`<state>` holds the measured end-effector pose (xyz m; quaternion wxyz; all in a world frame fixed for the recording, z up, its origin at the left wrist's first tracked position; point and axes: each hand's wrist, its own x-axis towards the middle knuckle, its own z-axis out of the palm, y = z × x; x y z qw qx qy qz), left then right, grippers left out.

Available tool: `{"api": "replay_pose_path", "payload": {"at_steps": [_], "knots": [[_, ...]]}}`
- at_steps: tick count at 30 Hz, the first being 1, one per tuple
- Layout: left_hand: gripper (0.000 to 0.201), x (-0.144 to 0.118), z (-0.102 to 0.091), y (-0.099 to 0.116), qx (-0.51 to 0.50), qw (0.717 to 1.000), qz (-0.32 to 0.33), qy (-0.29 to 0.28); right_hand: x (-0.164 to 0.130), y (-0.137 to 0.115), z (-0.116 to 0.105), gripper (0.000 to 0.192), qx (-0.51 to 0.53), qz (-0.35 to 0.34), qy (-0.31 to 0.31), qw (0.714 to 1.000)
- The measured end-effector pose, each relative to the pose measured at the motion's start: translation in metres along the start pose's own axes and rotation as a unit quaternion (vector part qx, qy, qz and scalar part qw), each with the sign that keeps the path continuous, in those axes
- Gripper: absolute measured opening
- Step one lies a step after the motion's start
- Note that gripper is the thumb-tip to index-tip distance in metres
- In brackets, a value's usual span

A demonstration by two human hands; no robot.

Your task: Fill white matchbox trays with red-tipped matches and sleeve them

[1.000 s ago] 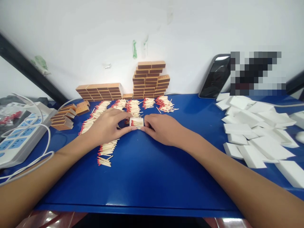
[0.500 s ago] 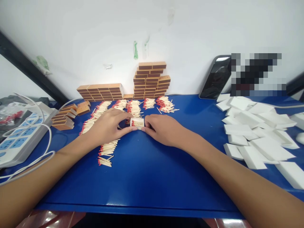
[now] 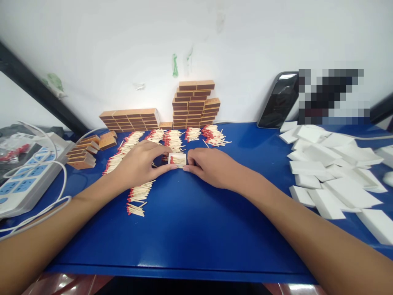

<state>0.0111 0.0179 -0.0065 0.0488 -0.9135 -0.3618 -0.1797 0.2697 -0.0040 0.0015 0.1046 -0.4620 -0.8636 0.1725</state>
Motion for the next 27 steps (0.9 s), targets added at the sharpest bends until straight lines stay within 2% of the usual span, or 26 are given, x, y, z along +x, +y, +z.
{"api": "replay_pose_path", "payload": {"at_steps": [4, 9, 14, 19, 23, 27], "knots": [[0.049, 0.0, 0.0, 0.0, 0.0, 1.0, 0.002, -0.002, 0.0, 0.002, -0.005, 0.023, 0.027, 0.008, -0.027, 0.999], [0.048, 0.0, -0.001, 0.0, 0.002, 1.0, 0.01, 0.009, -0.002, 0.005, -0.008, 0.023, 0.041, 0.017, -0.033, 0.998], [0.047, -0.001, 0.0, -0.001, 0.006, 1.0, 0.017, 0.02, -0.004, 0.006, -0.012, 0.026, 0.051, 0.024, -0.039, 0.998], [0.049, 0.0, 0.001, -0.002, 0.009, 0.999, 0.02, 0.039, -0.007, 0.007, -0.024, 0.031, 0.077, 0.022, -0.077, 0.994], [0.049, -0.001, 0.001, -0.001, 0.007, 0.998, 0.037, 0.055, -0.007, 0.01, -0.027, 0.033, 0.097, 0.01, -0.025, 0.995], [0.047, -0.001, -0.001, 0.003, -0.009, 0.996, 0.06, 0.066, -0.004, 0.012, -0.019, 0.028, 0.1, -0.003, 0.003, 0.995]]}}
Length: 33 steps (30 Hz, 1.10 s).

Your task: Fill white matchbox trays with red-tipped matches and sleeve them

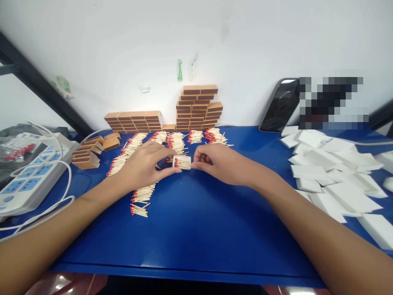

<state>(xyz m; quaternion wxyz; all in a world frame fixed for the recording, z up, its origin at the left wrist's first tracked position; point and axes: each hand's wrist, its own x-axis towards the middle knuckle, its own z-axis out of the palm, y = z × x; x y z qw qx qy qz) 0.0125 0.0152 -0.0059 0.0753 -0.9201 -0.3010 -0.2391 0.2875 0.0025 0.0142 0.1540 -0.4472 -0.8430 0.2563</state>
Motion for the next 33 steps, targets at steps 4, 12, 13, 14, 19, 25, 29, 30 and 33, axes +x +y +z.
{"api": "replay_pose_path", "payload": {"at_steps": [4, 12, 13, 14, 19, 25, 29, 30, 33], "knots": [[0.044, 0.001, -0.001, 0.003, -0.007, 0.999, 0.032, 0.013, 0.002, 0.0, 0.008, 0.023, -0.003, 0.003, 0.005, 1.0], [0.045, 0.0, 0.0, 0.0, 0.006, 0.999, 0.034, 0.018, 0.002, 0.004, 0.008, 0.028, -0.019, -0.001, 0.006, 1.0], [0.046, 0.0, 0.0, 0.0, 0.011, 0.999, 0.033, 0.024, 0.002, 0.004, 0.007, 0.029, -0.013, -0.005, 0.014, 1.0], [0.046, 0.001, 0.0, -0.001, 0.015, 0.999, 0.031, 0.028, 0.002, 0.003, 0.006, 0.029, -0.004, -0.008, 0.021, 1.0], [0.046, 0.001, -0.001, 0.0, 0.017, 0.999, 0.021, 0.018, 0.0, -0.007, 0.002, 0.025, 0.04, -0.016, 0.045, 0.998], [0.046, 0.0, 0.0, 0.001, 0.013, 0.999, 0.024, 0.02, 0.001, -0.009, 0.004, 0.023, 0.069, -0.015, 0.032, 0.997], [0.046, 0.0, 0.0, 0.0, 0.015, 0.999, 0.025, 0.02, 0.002, -0.006, 0.006, 0.024, 0.102, -0.011, 0.033, 0.994], [0.046, 0.0, 0.0, 0.0, 0.015, 0.999, 0.028, 0.025, 0.002, -0.006, 0.006, 0.025, 0.108, -0.011, 0.036, 0.993], [0.045, 0.001, 0.0, 0.0, 0.012, 0.999, 0.031, 0.037, 0.001, -0.008, 0.006, 0.028, 0.135, -0.003, 0.04, 0.99]]}}
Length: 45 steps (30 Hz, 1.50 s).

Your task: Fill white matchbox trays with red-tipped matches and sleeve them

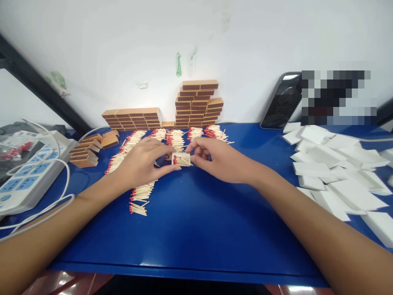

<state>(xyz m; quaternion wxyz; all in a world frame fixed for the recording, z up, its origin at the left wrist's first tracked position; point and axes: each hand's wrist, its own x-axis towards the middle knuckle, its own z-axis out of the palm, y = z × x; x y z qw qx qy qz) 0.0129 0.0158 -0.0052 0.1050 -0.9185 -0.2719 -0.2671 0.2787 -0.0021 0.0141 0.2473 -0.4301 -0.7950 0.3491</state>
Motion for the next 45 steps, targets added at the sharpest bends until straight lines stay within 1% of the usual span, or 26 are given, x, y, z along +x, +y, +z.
{"api": "replay_pose_path", "payload": {"at_steps": [5, 7, 9, 11, 15, 17, 22, 25, 28, 30, 32, 36, 39, 45], "knots": [[0.043, 0.001, -0.002, 0.001, 0.002, 1.0, -0.008, -0.014, -0.001, -0.009, -0.001, 0.03, 0.041, 0.015, -0.001, 0.999], [0.043, 0.001, -0.002, 0.001, 0.001, 1.0, -0.01, -0.016, 0.0, -0.011, 0.0, 0.028, 0.051, 0.019, 0.007, 0.999], [0.043, 0.001, -0.001, 0.001, 0.001, 1.0, -0.013, -0.016, 0.001, -0.012, 0.002, 0.024, 0.073, 0.027, 0.026, 0.997], [0.045, 0.0, -0.001, 0.001, 0.0, 1.0, -0.019, -0.017, 0.002, -0.011, 0.005, 0.025, 0.11, 0.037, 0.054, 0.992], [0.045, 0.001, -0.002, 0.003, -0.022, 0.999, -0.031, -0.018, 0.005, -0.01, 0.013, 0.039, 0.17, 0.042, 0.102, 0.979], [0.043, 0.002, -0.003, 0.004, -0.033, 0.999, -0.039, -0.012, 0.005, -0.009, 0.017, 0.041, 0.155, 0.026, 0.121, 0.98], [0.045, 0.002, -0.002, 0.004, -0.041, 0.998, -0.04, 0.024, 0.006, -0.001, 0.022, 0.032, 0.026, -0.014, 0.154, 0.988], [0.045, 0.001, -0.001, 0.004, -0.043, 0.998, -0.039, 0.026, 0.006, 0.001, 0.023, 0.027, -0.02, -0.034, 0.147, 0.988], [0.044, 0.001, -0.001, 0.004, -0.043, 0.998, -0.042, 0.022, 0.005, 0.0, 0.022, 0.021, -0.034, -0.047, 0.128, 0.99], [0.045, 0.001, -0.001, 0.004, -0.042, 0.998, -0.041, 0.026, 0.005, -0.001, 0.02, 0.017, -0.047, -0.054, 0.13, 0.989], [0.046, 0.001, -0.001, 0.004, -0.04, 0.998, -0.04, 0.03, 0.005, -0.002, 0.019, 0.019, -0.056, -0.05, 0.128, 0.989], [0.045, 0.002, -0.002, 0.005, -0.034, 0.998, -0.049, 0.021, 0.005, -0.001, 0.017, 0.032, -0.01, -0.012, 0.097, 0.995], [0.046, 0.002, -0.003, 0.005, -0.028, 0.998, -0.049, 0.013, 0.005, 0.0, 0.018, 0.038, 0.019, -0.006, 0.087, 0.996], [0.043, 0.002, -0.002, 0.005, -0.042, 0.999, -0.019, 0.022, 0.005, -0.002, 0.017, 0.028, 0.019, 0.004, 0.091, 0.996]]}}
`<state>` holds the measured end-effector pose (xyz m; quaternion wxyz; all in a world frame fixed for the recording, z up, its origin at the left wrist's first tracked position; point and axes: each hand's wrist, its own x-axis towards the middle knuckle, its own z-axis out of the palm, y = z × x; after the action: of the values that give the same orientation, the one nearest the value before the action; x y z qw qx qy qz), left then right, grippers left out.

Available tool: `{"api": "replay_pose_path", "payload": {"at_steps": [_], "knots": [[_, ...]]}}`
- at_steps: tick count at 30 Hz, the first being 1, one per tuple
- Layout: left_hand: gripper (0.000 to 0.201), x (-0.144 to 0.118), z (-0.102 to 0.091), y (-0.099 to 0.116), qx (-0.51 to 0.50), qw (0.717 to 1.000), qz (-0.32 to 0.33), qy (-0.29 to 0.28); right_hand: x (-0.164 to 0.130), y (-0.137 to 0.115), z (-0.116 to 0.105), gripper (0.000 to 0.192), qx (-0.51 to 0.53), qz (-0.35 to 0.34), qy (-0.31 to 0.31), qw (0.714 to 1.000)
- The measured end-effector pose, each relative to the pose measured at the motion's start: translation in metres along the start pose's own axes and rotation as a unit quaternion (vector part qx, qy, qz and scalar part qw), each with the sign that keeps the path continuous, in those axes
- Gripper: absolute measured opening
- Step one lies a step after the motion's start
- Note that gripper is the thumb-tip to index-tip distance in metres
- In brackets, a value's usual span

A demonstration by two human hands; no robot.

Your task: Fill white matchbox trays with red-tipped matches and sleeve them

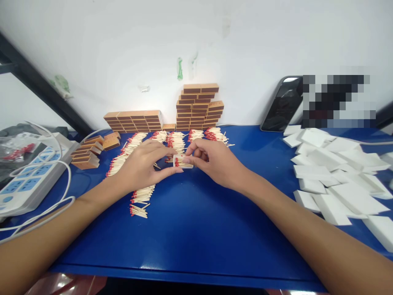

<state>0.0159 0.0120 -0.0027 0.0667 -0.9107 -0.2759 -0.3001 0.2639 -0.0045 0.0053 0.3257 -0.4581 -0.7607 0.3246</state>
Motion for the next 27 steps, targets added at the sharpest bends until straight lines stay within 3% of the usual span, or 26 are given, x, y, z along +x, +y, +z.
{"api": "replay_pose_path", "payload": {"at_steps": [15, 23, 27], "knots": [[0.046, -0.0011, 0.0005, -0.0014, -0.005, 1.0, -0.024, 0.0, -0.0018, -0.0042, 0.002, 0.012, -0.061, -0.079, 0.027, 0.995], [0.043, 0.0003, 0.0011, -0.0029, 0.036, 0.998, -0.041, 0.028, -0.0039, 0.0, 0.0066, 0.017, -0.084, -0.151, 0.086, 0.981], [0.043, 0.0001, 0.0028, -0.0039, 0.058, 0.997, -0.042, 0.039, -0.0043, 0.0007, 0.0064, 0.022, -0.118, -0.174, 0.069, 0.975]]}}
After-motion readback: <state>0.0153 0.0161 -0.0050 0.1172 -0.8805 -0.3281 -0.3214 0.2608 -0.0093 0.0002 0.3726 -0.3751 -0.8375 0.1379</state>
